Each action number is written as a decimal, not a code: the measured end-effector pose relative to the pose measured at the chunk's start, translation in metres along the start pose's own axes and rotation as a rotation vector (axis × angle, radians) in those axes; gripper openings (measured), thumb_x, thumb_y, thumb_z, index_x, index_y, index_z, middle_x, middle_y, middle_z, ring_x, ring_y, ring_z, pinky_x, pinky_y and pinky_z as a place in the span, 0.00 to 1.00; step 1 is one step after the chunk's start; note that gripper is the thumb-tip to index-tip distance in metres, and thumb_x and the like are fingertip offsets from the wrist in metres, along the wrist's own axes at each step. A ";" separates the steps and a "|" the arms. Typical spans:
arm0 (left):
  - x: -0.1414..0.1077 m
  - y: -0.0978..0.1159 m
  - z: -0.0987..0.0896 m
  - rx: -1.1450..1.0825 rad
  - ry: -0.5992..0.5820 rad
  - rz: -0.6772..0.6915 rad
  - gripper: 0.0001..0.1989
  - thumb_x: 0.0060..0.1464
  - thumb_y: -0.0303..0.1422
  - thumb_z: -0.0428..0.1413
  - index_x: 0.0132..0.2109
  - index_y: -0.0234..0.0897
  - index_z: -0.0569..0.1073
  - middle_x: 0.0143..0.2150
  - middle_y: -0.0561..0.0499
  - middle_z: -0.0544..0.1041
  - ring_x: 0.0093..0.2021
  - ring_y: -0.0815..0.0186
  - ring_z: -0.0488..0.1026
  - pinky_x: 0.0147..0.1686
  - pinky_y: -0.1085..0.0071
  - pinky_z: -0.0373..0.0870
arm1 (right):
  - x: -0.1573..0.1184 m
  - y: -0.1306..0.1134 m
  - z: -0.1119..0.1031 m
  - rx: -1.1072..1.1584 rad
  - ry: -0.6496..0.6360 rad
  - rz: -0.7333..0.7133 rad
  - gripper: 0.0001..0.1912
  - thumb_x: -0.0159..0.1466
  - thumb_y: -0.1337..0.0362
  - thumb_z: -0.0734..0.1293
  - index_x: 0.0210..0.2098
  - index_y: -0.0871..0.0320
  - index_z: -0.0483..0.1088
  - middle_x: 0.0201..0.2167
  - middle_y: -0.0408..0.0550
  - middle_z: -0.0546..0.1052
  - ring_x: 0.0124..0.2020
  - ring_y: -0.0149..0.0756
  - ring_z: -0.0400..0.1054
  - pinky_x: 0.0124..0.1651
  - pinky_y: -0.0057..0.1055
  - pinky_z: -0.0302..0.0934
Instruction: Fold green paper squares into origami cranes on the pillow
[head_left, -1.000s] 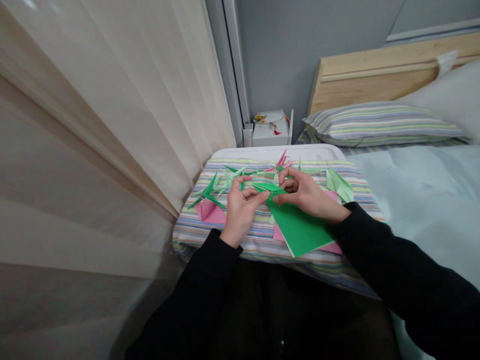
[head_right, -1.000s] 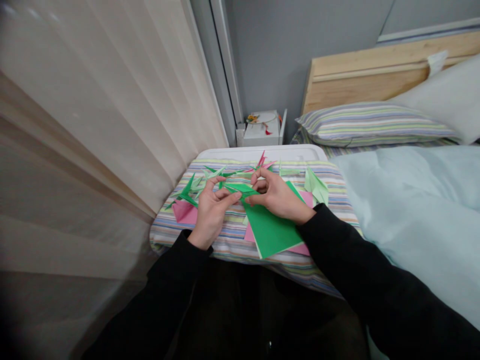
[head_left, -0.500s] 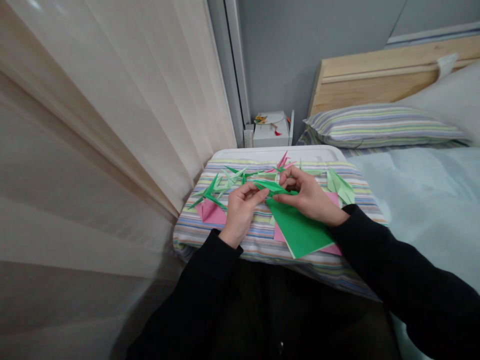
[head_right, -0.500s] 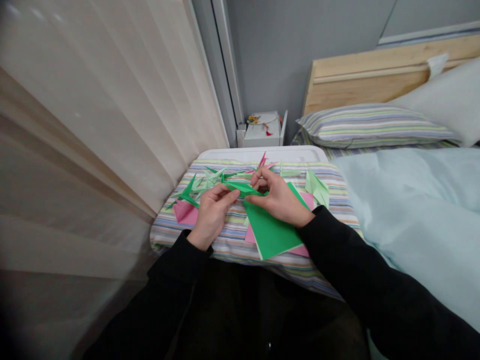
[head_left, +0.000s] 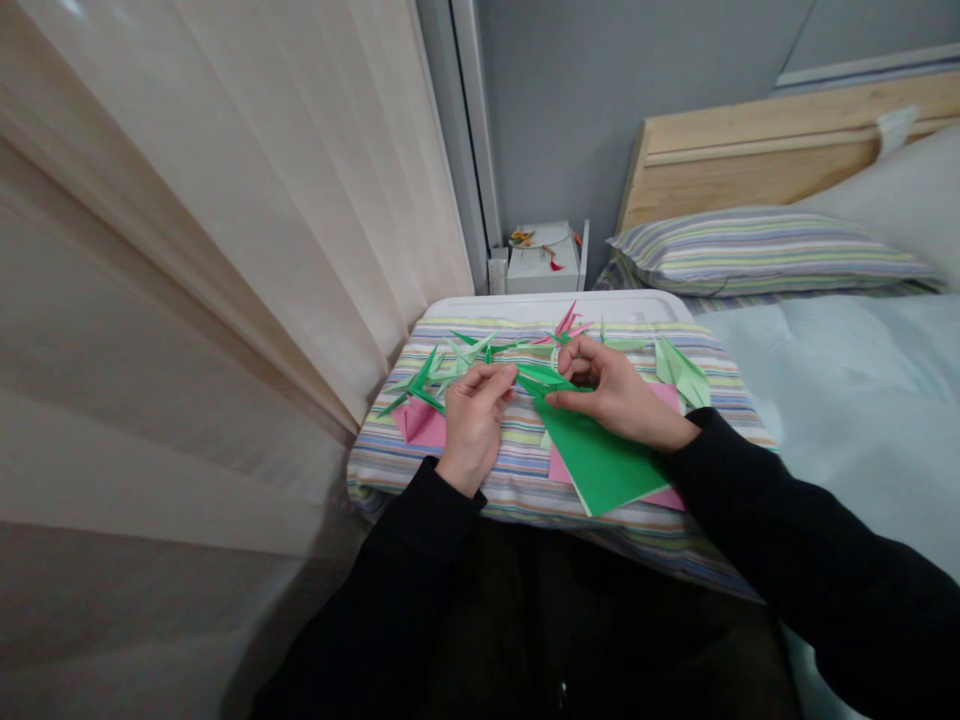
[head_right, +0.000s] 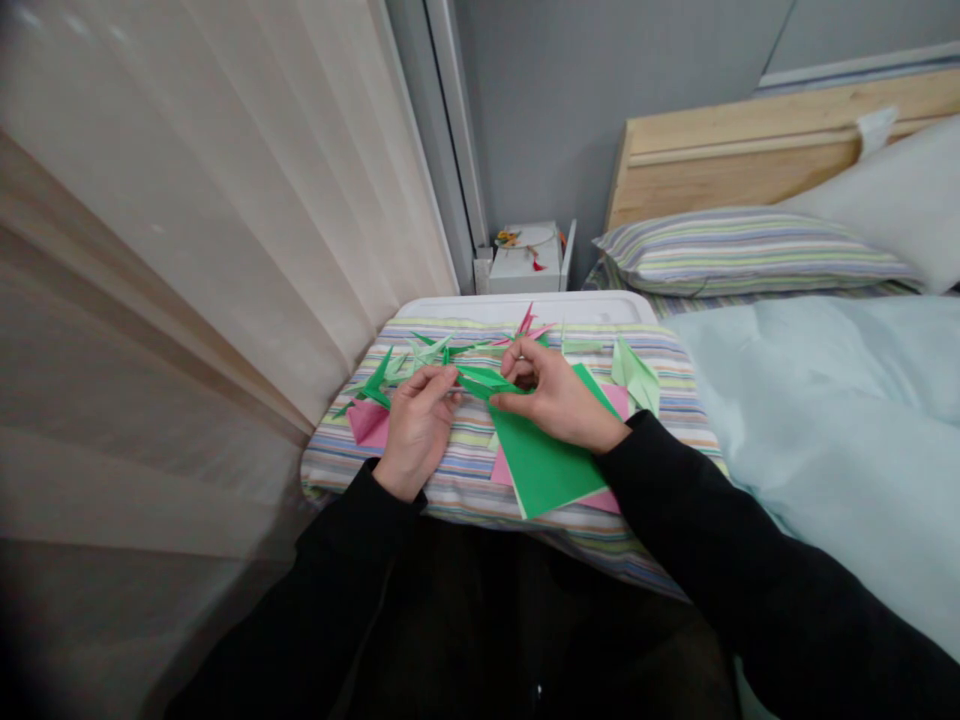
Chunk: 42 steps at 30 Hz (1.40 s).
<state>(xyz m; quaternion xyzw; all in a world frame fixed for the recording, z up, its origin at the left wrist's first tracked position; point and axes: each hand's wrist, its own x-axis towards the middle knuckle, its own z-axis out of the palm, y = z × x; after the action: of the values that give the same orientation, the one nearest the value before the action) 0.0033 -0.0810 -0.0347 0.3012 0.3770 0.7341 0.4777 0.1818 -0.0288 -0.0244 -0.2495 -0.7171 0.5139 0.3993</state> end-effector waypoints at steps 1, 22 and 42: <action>0.000 0.000 0.000 -0.025 0.011 0.004 0.15 0.37 0.35 0.75 0.28 0.36 0.78 0.29 0.55 0.75 0.30 0.74 0.71 0.31 0.77 0.68 | 0.000 0.000 0.000 0.003 0.001 0.005 0.18 0.56 0.65 0.77 0.36 0.53 0.63 0.28 0.36 0.69 0.29 0.32 0.66 0.32 0.30 0.58; -0.004 0.001 0.002 0.006 -0.054 0.005 0.13 0.36 0.29 0.73 0.28 0.36 0.78 0.28 0.56 0.77 0.30 0.73 0.73 0.33 0.75 0.70 | 0.001 -0.002 0.000 -0.058 -0.021 0.001 0.14 0.56 0.65 0.76 0.37 0.55 0.68 0.28 0.38 0.70 0.30 0.33 0.65 0.35 0.32 0.58; -0.006 0.000 0.003 0.201 -0.173 -0.024 0.12 0.44 0.36 0.71 0.30 0.35 0.76 0.25 0.55 0.73 0.25 0.72 0.70 0.24 0.75 0.71 | 0.000 -0.009 -0.001 0.006 -0.098 0.076 0.13 0.63 0.54 0.73 0.32 0.57 0.72 0.26 0.41 0.71 0.28 0.32 0.63 0.33 0.31 0.55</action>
<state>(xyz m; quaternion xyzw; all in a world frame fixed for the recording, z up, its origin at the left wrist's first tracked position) 0.0082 -0.0857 -0.0336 0.4051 0.4095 0.6584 0.4846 0.1831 -0.0318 -0.0162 -0.2502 -0.7242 0.5424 0.3447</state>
